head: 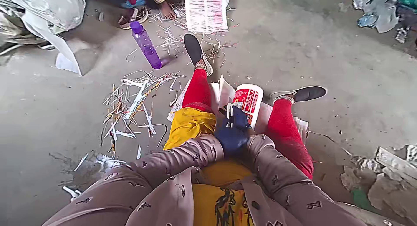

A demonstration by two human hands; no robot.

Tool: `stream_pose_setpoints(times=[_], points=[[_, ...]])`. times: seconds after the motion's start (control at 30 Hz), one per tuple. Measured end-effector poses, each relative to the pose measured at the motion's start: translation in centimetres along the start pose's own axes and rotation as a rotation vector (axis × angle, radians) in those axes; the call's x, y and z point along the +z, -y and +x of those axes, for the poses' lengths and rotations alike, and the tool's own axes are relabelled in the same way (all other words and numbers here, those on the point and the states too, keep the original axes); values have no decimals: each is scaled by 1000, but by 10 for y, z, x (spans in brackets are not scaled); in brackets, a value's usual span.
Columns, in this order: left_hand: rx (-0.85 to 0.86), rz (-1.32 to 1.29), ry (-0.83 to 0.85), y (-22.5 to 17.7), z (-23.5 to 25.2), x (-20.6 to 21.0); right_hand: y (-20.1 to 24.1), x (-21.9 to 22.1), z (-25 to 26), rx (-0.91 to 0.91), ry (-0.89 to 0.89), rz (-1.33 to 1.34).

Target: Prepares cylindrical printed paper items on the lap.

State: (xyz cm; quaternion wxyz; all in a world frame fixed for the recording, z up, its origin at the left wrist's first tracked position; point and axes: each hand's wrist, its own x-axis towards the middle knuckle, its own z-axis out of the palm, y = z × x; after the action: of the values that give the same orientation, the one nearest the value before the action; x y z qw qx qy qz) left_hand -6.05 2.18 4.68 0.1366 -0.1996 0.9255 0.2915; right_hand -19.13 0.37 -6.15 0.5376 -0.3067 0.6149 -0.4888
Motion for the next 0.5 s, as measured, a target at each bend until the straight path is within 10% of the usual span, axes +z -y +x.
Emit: stream_pose_setpoints(times=[0.13,0.5], points=[[-461,18,160,10,16,-3,4,1,3,205,-50,239],[-646,-2,242,15,27,-13,38,-15,-15,-12,-413,372]])
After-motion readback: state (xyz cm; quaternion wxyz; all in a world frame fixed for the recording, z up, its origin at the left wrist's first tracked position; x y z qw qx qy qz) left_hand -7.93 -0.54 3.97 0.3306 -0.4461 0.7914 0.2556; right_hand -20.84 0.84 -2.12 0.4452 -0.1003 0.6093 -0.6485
